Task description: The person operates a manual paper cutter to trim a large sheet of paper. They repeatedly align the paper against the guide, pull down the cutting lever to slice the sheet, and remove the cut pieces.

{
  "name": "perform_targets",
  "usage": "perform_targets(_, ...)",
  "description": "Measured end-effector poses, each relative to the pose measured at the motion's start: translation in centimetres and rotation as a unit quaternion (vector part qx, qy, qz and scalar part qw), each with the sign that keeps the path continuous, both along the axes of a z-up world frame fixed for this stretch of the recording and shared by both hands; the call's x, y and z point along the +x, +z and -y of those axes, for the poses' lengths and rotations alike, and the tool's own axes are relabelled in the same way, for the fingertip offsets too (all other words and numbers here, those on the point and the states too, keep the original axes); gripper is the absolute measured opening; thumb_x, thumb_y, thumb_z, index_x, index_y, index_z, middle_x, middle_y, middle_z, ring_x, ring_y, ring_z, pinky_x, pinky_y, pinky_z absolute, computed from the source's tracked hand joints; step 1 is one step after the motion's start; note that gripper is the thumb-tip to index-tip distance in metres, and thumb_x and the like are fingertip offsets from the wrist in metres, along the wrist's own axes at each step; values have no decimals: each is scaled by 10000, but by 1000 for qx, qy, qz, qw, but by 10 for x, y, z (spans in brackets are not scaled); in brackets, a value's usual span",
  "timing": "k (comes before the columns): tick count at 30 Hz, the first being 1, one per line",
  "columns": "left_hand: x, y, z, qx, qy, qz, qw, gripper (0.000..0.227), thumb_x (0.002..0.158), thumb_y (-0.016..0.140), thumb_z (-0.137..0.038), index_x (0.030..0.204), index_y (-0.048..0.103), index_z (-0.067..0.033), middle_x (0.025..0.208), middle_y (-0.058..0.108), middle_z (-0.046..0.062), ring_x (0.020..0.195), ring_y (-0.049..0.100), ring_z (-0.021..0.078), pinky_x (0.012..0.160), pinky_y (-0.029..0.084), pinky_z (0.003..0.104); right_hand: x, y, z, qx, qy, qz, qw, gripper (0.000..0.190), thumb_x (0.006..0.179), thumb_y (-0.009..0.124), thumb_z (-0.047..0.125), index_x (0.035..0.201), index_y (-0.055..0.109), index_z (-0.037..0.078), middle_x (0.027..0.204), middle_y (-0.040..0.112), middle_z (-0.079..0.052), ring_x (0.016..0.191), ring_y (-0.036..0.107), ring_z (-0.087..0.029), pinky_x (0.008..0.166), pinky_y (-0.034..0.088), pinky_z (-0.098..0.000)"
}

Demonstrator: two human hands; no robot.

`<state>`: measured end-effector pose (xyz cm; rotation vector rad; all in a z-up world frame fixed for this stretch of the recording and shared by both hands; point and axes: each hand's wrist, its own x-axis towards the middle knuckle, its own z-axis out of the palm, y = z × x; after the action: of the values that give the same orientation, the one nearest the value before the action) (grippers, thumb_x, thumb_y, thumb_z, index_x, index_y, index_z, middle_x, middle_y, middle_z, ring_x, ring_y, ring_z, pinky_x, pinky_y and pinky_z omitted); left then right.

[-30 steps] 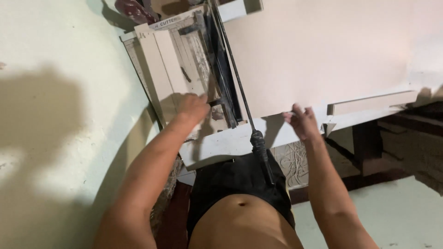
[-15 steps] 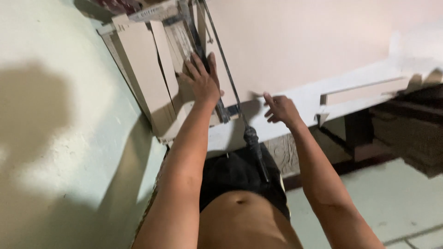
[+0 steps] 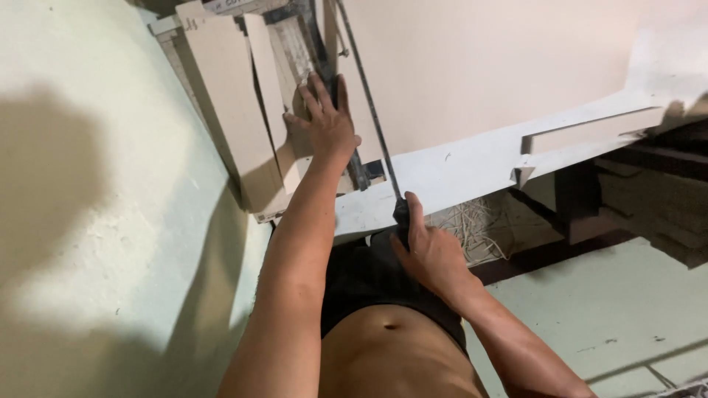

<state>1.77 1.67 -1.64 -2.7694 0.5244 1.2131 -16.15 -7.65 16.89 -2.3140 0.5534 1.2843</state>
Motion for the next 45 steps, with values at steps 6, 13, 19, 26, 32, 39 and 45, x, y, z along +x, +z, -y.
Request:
perform_targets(6,-2,2,1,14,-3,-3,1000,1269,829,848,-505,1658,-67,-214,1655,-151,250,1520,-34,528,1093,192,840,-110,-229,-9,-60,-6,171,983,773,1001,559,428,1612,207,111,921,747,-190,636,660,-529,512,476,-620)
perform_targets(13,-30,-14,-13,-39,-95,46,994,1301,866,816,-560,1623,-183,-211,1685,-168,235,1544,-114,485,1215,-3,723,-1,48,29,135,-283,39,949,875,862,697,418,1593,243,264,529,385,10,531,396,-158,549,369,-329)
perform_targets(19,-65,-120,-32,-434,171,-290,835,424,1017,634,-280,1393,624,-84,1360,647,130,1321,550,345,1062,381,501,13,-10,65,164,-263,74,948,570,1016,455,461,1539,477,236,736,757,-204,688,751,-384,697,569,-483)
perform_targets(26,2,22,-103,10,-349,13,937,141,906,640,-185,937,768,-236,988,756,-1,900,718,265,777,547,596,-22,-193,121,176,-588,153,774,905,1057,577,608,1582,123,28,1183,659,-248,908,744,-407,829,576,-572)
perform_targets(32,21,42,-127,-77,-255,18,964,285,956,672,-265,1238,683,-225,1367,495,59,1248,557,321,907,493,501,-57,-209,140,294,-737,207,573,210,1061,663,271,1067,470,190,820,663,-69,585,640,-220,566,549,-287)
perform_targets(39,17,96,-43,-110,-16,-4,994,674,996,661,-302,1590,344,-271,1578,336,232,1465,350,430,1165,282,644,-39,-226,96,217,-614,237,721,329,1037,699,285,1200,559,35,1025,706,-157,861,769,-316,785,661,-499)
perform_targets(45,-10,35,7,-15,15,-15,1000,1165,847,852,-335,1660,36,-157,1684,5,303,1564,34,473,1143,76,809,-32,-232,106,205,-595,181,756,390,1038,681,382,1266,588,79,1004,726,-111,763,759,-246,665,668,-387)
